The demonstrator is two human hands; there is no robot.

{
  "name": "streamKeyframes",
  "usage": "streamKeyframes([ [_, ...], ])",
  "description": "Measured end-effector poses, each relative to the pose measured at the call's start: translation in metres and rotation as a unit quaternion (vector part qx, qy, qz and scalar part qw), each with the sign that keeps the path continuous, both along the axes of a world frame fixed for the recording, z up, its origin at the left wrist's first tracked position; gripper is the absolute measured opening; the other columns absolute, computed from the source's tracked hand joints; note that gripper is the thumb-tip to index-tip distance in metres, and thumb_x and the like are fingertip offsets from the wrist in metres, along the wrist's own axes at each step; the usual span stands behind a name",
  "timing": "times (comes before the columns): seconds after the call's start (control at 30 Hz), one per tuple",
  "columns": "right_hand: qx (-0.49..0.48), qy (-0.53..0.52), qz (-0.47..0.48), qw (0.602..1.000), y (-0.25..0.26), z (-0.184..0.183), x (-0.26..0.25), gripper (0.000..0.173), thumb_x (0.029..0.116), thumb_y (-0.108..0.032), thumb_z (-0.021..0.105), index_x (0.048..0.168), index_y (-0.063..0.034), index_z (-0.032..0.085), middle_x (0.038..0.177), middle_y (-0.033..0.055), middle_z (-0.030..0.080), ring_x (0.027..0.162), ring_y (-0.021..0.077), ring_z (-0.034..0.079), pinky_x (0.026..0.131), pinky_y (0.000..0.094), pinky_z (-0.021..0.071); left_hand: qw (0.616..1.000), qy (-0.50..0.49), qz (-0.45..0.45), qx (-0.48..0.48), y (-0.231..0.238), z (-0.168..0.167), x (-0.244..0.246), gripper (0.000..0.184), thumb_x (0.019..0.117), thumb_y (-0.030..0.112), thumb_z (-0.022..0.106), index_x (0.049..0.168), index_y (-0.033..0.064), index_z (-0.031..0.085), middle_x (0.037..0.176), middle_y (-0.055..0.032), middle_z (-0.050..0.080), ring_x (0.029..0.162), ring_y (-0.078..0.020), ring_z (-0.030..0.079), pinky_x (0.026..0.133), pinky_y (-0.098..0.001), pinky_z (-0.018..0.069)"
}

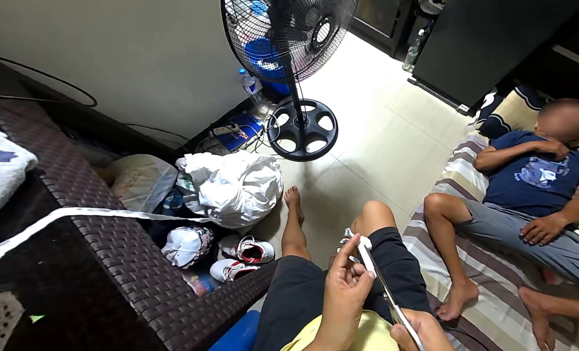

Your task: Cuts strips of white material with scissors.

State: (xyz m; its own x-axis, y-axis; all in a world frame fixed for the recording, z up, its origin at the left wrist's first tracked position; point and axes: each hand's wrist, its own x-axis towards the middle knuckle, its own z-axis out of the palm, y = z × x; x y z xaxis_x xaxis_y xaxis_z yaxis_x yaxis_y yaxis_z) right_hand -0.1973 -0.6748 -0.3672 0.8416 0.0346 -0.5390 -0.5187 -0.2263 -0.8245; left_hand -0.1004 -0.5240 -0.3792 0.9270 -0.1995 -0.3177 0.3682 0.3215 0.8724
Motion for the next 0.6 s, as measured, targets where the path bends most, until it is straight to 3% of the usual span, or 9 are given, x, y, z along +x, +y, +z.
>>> streamKeyframes([
  [0.17, -0.022, 0.017, 0.026, 0.999, -0.007, 0.002, -0.008, 0.050, 0.0935, -0.047, 0.067, 0.072, -0.0031, 0.060, 0.058, -0.0071, 0.046, 0.053, -0.0006, 0.042, 0.052, 0.0224, 0.0352, 0.999, 0.016, -0.032, 0.012, 0.012, -0.002, 0.014, 0.042, 0.0911, -0.003, 0.056, 0.133, -0.0038, 0.060, 0.116, -0.0082, 0.069, 0.100, -0.0119, 0.067, 0.088, -0.0263, 0.0560],
  [0.33, -0.034, 0.018, 0.048, 0.998, -0.010, 0.007, -0.012, 0.048, 0.0948, -0.043, 0.067, 0.075, 0.0003, 0.061, 0.060, -0.0043, 0.047, 0.055, 0.0016, 0.043, 0.053, 0.0241, 0.0358, 0.997, 0.046, -0.039, 0.045, 0.018, 0.006, 0.024, 0.029, 0.0905, -0.006, 0.059, 0.117, -0.0029, 0.070, 0.109, -0.0078, 0.072, 0.096, -0.0110, 0.068, 0.086, -0.0248, 0.0559],
  [0.6, -0.005, 0.002, 0.032, 0.999, -0.008, 0.006, -0.010, 0.050, 0.0950, -0.047, 0.064, 0.075, -0.0009, 0.062, 0.060, -0.0062, 0.047, 0.055, -0.0009, 0.043, 0.053, 0.0221, 0.0357, 0.995, -0.060, -0.001, 0.078, 0.011, -0.001, 0.012, 0.042, 0.0826, -0.006, 0.066, 0.124, -0.0027, 0.068, 0.118, -0.0088, 0.066, 0.085, -0.0078, 0.066, 0.075, -0.0198, 0.0575],
])
